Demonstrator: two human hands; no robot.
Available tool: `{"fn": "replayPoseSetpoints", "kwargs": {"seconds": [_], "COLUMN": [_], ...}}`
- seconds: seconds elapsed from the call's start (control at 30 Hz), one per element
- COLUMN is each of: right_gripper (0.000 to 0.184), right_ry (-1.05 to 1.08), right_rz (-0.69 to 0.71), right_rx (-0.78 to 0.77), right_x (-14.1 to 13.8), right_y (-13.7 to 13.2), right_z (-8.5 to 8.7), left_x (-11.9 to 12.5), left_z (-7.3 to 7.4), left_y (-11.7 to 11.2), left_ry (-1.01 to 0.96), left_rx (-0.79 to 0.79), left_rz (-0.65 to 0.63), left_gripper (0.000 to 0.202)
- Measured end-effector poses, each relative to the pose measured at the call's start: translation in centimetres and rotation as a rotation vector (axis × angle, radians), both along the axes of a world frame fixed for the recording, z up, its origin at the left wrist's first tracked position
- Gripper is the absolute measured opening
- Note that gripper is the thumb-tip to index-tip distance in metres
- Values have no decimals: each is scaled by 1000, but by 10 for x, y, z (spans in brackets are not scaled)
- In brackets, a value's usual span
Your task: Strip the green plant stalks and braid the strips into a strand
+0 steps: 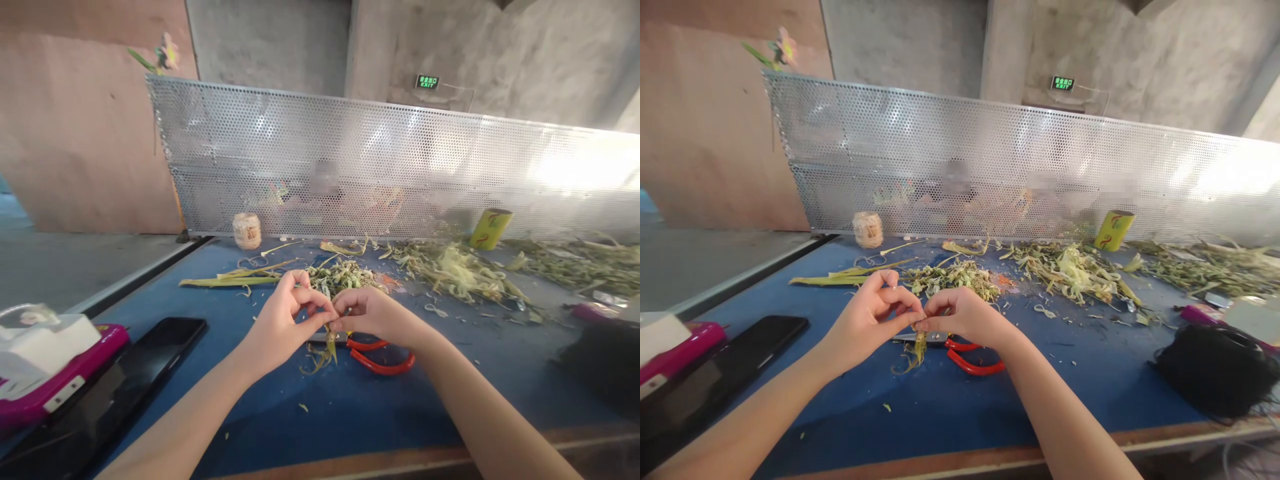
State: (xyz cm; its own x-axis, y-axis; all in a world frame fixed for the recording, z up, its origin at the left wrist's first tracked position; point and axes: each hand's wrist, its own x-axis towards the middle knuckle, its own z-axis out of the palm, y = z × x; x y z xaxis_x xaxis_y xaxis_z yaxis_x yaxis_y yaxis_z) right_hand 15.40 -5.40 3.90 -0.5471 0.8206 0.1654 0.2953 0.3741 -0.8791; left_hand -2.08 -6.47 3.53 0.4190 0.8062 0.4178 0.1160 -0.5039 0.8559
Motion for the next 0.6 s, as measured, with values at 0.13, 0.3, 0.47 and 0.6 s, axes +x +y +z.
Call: {"fn": "replayPoseSetpoints", "kwargs": {"seconds": [0.13, 0.3, 0.47, 0.6], "right_gripper": [16, 16, 13, 11], "right_ry": [36, 85, 111, 118], "right_rz": [20, 24, -12, -16], "right_rx": [29, 28, 27, 5], "right_x": [-3, -3, 0, 2], "right_y": [-1, -1, 0, 0], "right_z": [-2, -3, -2, 1], "left_x": [-2, -3, -3, -5], "left_z": [-3, -3, 2, 4], "left_y": [3, 4, 2, 1], "left_ry": [105, 81, 28, 80], "left_rx": [99, 79, 25, 140], "left_rz": [81, 77, 72, 77], "left_gripper": [25, 28, 56, 70]}}
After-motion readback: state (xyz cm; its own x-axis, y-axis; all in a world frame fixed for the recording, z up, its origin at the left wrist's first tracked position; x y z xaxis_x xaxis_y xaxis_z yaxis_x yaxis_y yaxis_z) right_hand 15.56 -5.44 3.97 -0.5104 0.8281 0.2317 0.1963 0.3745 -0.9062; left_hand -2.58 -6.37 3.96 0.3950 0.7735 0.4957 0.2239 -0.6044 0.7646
